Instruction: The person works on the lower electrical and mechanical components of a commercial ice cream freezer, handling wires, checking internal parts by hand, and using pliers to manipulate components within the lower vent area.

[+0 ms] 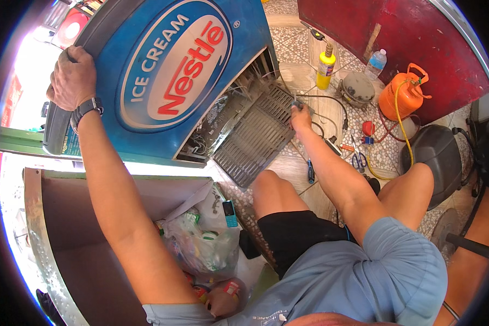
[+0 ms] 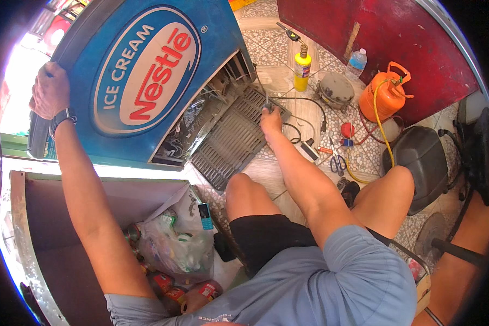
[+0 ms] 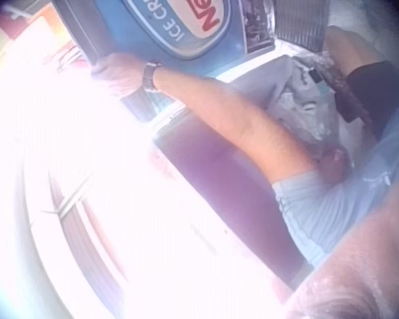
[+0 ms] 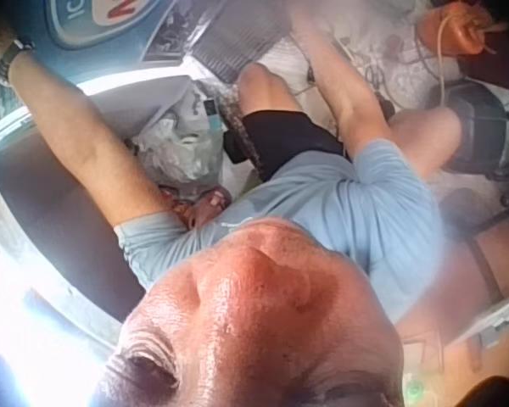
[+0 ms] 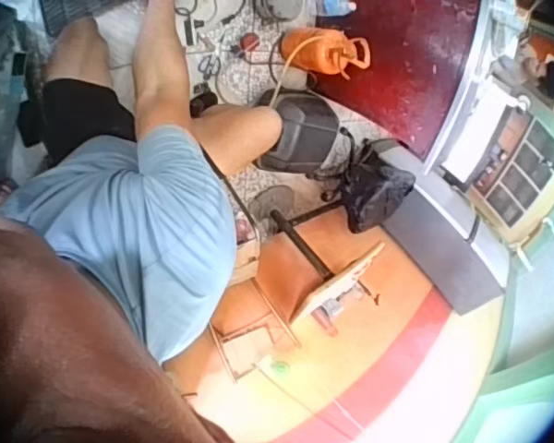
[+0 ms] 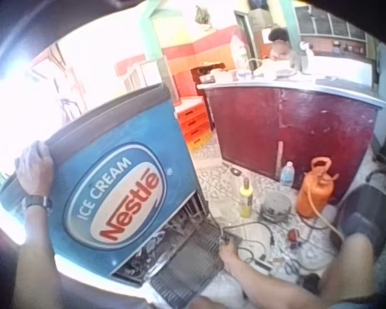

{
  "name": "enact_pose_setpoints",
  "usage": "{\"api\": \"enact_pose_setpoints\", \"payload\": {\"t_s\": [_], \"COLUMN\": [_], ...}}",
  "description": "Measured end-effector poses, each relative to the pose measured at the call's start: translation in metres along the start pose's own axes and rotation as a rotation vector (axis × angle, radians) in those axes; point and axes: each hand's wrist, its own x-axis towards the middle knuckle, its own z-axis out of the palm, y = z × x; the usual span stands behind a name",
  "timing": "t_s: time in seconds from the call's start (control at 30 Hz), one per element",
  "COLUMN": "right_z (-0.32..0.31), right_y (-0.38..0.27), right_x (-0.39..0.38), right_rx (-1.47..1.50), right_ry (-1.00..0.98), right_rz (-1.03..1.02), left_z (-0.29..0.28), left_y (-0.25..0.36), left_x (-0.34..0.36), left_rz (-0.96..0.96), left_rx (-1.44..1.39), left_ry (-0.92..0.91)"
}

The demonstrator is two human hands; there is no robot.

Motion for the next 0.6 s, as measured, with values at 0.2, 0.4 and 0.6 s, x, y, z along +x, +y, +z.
{"api": "enact_pose_setpoints", "payload": {"t_s": [0.2, 0.4, 0.6], "right_z": [0.002, 0.008, 0.005], "right_y": [-0.001, -0.002, 0.002], "right_x": [0.005, -0.015, -0.017], "right_rx": [-0.246, 0.009, -0.148], "right_ry": [0.157, 0.269, 0.034], "right_rz": [-0.273, -0.152, -0.126], "left_z": [0.002, -0.007, 0.001], "left_y": [0.014, 0.011, 0.011], "left_x": [-0.003, -0.003, -0.005], "left_rz": [-0.014, -0.017, 0.026], "left_rx": [-0.033, -0.018, -0.035], "left_ry": [-0.023, -0.038, 0.07]}}
